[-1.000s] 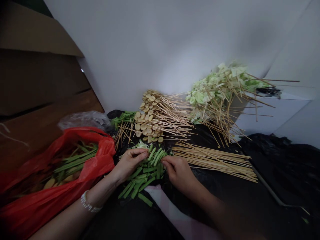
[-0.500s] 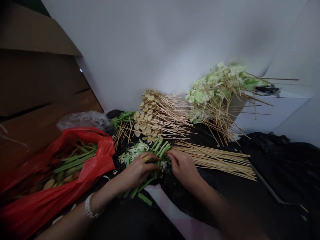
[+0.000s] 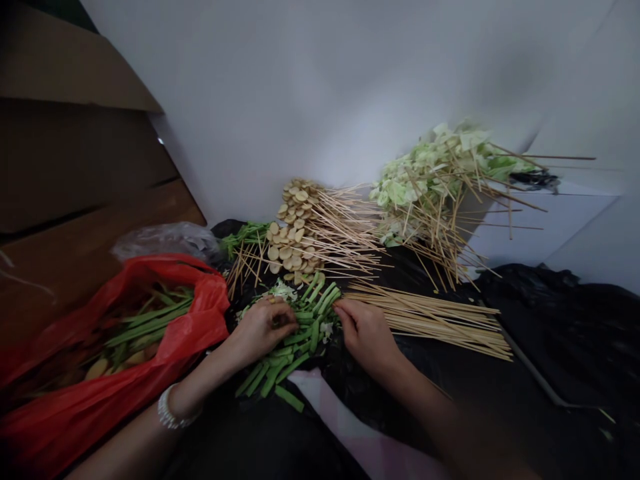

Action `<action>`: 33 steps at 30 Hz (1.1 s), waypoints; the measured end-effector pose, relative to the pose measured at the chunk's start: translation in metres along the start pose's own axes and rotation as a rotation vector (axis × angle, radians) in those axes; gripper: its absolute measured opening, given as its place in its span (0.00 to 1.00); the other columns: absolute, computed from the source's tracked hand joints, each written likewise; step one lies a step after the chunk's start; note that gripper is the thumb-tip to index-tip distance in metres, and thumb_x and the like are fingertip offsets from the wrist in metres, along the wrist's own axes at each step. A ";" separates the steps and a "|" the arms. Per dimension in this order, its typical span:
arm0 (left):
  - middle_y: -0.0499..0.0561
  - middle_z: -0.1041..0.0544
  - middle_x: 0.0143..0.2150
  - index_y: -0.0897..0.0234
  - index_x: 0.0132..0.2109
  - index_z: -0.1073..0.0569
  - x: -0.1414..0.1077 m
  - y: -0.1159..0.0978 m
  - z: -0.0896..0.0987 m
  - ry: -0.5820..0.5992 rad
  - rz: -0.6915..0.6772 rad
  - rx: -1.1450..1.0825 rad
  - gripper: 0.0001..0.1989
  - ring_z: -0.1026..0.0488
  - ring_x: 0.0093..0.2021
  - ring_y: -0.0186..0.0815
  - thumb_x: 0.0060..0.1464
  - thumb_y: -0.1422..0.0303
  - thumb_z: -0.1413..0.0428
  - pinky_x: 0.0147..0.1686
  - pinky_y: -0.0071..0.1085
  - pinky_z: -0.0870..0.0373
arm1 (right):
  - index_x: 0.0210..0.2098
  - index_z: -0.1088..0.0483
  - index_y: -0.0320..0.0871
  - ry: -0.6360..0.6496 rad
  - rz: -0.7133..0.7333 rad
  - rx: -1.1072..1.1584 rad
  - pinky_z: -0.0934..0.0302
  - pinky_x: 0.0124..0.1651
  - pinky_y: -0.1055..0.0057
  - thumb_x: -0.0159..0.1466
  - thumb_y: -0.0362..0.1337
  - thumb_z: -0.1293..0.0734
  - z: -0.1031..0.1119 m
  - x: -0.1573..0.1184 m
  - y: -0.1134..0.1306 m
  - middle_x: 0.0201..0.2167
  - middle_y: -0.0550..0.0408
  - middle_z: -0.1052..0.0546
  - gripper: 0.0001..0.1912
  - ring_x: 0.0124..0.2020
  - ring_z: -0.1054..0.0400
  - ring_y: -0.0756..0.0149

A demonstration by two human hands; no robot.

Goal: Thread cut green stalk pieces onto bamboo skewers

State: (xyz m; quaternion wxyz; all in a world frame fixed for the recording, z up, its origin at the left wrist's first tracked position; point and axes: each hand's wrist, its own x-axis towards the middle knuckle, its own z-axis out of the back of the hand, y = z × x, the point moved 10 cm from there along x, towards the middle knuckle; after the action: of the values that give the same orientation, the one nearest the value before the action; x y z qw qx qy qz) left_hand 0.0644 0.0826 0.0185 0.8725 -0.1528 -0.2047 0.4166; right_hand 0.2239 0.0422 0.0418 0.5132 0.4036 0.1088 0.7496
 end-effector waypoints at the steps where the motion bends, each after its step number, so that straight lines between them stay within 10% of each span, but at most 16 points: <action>1: 0.50 0.28 0.30 0.62 0.31 0.25 0.000 -0.001 -0.003 0.029 -0.006 0.012 0.06 0.33 0.37 0.38 0.51 0.65 0.41 0.37 0.31 0.40 | 0.30 0.27 0.43 0.009 -0.001 -0.006 0.37 0.37 0.71 0.65 0.34 0.42 -0.001 0.000 0.000 0.28 0.53 0.22 0.13 0.33 0.28 0.63; 10: 0.52 0.26 0.34 0.60 0.35 0.21 -0.005 -0.016 -0.015 0.126 -0.128 0.115 0.07 0.32 0.40 0.40 0.54 0.65 0.44 0.40 0.31 0.39 | 0.35 0.26 0.44 -0.007 0.005 0.001 0.37 0.37 0.71 0.65 0.33 0.41 -0.001 -0.001 0.004 0.33 0.53 0.21 0.12 0.33 0.27 0.64; 20: 0.54 0.20 0.39 0.61 0.43 0.22 0.001 0.007 0.005 -0.072 0.035 -0.172 0.10 0.27 0.41 0.41 0.56 0.65 0.45 0.42 0.32 0.36 | 0.32 0.27 0.44 0.003 -0.002 0.014 0.37 0.37 0.71 0.66 0.34 0.42 0.000 -0.002 0.003 0.29 0.53 0.22 0.12 0.33 0.27 0.63; 26: 0.53 0.19 0.38 0.61 0.39 0.19 0.000 0.043 0.014 -0.242 0.304 -0.668 0.11 0.25 0.41 0.41 0.50 0.62 0.39 0.44 0.33 0.34 | 0.34 0.28 0.43 0.031 0.008 0.028 0.39 0.37 0.71 0.66 0.33 0.42 -0.004 -0.003 0.005 0.31 0.53 0.22 0.11 0.33 0.28 0.64; 33: 0.55 0.20 0.36 0.69 0.37 0.21 -0.006 0.050 -0.020 -0.145 0.619 -1.434 0.15 0.27 0.30 0.28 0.42 0.64 0.33 0.32 0.22 0.32 | 0.32 0.29 0.43 0.125 0.034 0.012 0.42 0.34 0.72 0.66 0.32 0.43 -0.020 -0.007 0.010 0.27 0.54 0.24 0.12 0.29 0.31 0.66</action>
State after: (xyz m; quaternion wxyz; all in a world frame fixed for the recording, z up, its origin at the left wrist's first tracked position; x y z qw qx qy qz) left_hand 0.0371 0.1061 -0.0221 0.3894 -0.7014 -0.4282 0.4160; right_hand 0.2038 0.0370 0.0310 0.4903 0.3607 0.1381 0.7813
